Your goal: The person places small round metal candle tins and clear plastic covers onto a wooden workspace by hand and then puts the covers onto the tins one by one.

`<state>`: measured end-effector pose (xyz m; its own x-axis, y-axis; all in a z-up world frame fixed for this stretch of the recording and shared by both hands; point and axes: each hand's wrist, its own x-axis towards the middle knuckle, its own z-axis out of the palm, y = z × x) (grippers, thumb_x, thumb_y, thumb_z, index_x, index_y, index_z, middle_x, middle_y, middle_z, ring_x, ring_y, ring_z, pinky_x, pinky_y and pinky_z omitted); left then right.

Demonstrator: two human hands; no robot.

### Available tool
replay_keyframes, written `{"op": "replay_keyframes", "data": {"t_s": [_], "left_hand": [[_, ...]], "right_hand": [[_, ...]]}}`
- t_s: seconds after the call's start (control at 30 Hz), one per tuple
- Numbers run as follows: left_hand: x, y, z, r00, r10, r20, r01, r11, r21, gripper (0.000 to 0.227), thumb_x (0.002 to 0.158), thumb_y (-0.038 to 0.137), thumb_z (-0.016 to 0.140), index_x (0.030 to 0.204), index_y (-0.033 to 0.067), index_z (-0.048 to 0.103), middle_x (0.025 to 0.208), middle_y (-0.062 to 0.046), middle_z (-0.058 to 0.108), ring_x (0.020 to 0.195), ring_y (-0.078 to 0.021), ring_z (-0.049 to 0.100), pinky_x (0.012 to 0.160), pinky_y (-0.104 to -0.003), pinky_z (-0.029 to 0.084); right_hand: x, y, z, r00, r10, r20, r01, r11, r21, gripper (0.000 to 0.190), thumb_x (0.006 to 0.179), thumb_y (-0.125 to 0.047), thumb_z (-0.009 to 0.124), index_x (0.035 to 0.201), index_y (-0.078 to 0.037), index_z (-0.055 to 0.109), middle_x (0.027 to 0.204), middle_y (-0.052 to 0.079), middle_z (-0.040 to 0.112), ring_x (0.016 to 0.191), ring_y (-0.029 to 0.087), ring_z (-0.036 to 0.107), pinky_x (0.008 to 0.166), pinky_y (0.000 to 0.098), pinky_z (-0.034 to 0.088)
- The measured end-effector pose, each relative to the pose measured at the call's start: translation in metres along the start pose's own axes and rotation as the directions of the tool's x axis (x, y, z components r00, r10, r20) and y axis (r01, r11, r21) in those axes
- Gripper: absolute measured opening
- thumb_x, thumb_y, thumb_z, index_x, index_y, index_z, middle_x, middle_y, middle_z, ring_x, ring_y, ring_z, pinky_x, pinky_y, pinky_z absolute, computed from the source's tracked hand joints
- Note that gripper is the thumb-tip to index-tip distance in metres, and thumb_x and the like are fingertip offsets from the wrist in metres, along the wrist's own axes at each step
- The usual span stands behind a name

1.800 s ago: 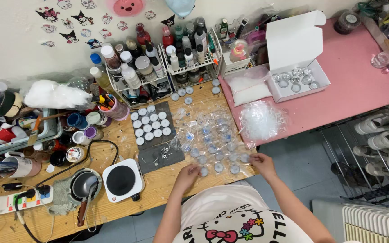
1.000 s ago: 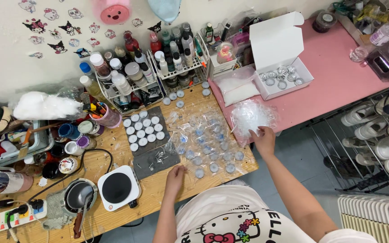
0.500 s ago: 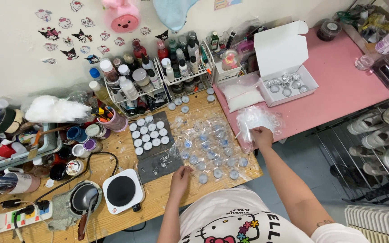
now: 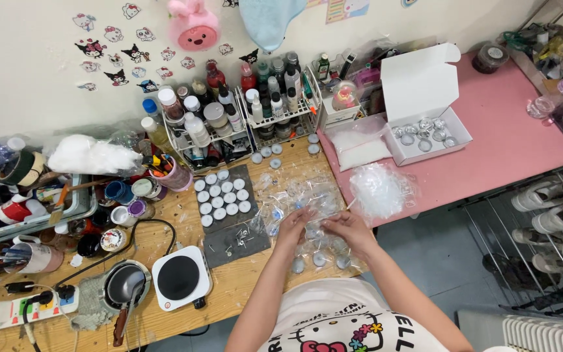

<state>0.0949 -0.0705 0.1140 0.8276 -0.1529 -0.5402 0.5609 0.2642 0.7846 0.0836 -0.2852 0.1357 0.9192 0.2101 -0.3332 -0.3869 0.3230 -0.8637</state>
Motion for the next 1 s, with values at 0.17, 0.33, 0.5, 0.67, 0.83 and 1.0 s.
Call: {"op": "replay_keyframes", "data": {"t_s": [0.17,0.33,0.5,0.67,0.83,1.0], "left_hand": [[0.004,0.006,-0.003,0.949,0.311,-0.059,-0.316,0.944,-0.093,0.027,0.092,0.016,0.077,0.113,-0.0013,0.076,0.101,-0.009,0.08,0.089,-0.01,0.073,0.08,-0.024,0.056],[-0.006,0.01,-0.004,0.939,0.33,-0.1,-0.329,0.944,0.03,0.02,0.086,0.008,0.082,0.102,-0.0024,0.078,0.093,-0.01,0.08,0.081,-0.0102,0.073,0.072,-0.023,0.055],[0.035,-0.045,-0.028,0.868,0.493,-0.048,-0.477,0.858,0.191,0.026,0.101,0.013,0.08,0.09,-0.0068,0.068,0.083,-0.007,0.063,0.077,-0.0098,0.053,0.068,-0.026,0.044],[-0.022,0.036,-0.001,0.886,0.464,0.001,-0.459,0.877,0.144,0.017,0.095,0.016,0.072,0.105,0.0023,0.075,0.094,-0.001,0.075,0.084,-0.0061,0.067,0.075,-0.022,0.053],[-0.015,0.03,-0.012,0.901,0.432,0.051,-0.433,0.878,0.205,0.017,0.096,0.015,0.072,0.107,0.0015,0.075,0.092,-0.001,0.075,0.082,-0.0068,0.066,0.073,-0.023,0.051],[-0.019,0.04,-0.024,0.902,0.419,0.102,-0.431,0.863,0.265,0.016,0.095,0.015,0.073,0.106,0.0049,0.074,0.089,0.001,0.074,0.078,-0.0042,0.065,0.069,-0.021,0.05]], "right_hand": [[-0.011,-0.023,0.032,0.996,0.018,0.089,-0.005,0.989,-0.15,0.025,0.091,-0.01,0.074,0.114,0.001,0.068,0.105,0.008,0.076,0.098,0.019,0.073,0.086,0.0325,0.059],[-0.007,-0.051,0.049,0.999,0.034,0.007,-0.033,0.994,-0.106,0.033,0.092,-0.018,0.066,0.125,-0.012,0.069,0.109,0.002,0.077,0.1,0.013,0.071,0.085,0.0286,0.057],[0.022,-0.022,0.027,0.998,-0.047,0.04,0.054,0.978,-0.199,0.019,0.093,-0.01,0.074,0.109,0.001,0.074,0.102,0.008,0.077,0.091,0.013,0.07,0.08,0.028,0.056],[0.024,-0.028,0.034,0.997,0.0,0.082,0.013,0.987,-0.16,0.019,0.091,-0.009,0.075,0.108,-0.002,0.073,0.1,0.004,0.076,0.087,0.011,0.069,0.076,0.0273,0.056],[0.032,-0.025,0.031,0.996,0.085,0.013,-0.081,0.973,-0.217,0.02,0.094,-0.016,0.073,0.11,-0.005,0.076,0.099,0.002,0.075,0.087,0.01,0.068,0.075,0.0262,0.055],[0.037,-0.024,0.025,0.992,0.086,0.094,-0.064,0.974,-0.217,0.017,0.096,-0.02,0.071,0.106,-0.006,0.073,0.101,0.0,0.072,0.088,0.007,0.067,0.076,0.0258,0.055]]}}
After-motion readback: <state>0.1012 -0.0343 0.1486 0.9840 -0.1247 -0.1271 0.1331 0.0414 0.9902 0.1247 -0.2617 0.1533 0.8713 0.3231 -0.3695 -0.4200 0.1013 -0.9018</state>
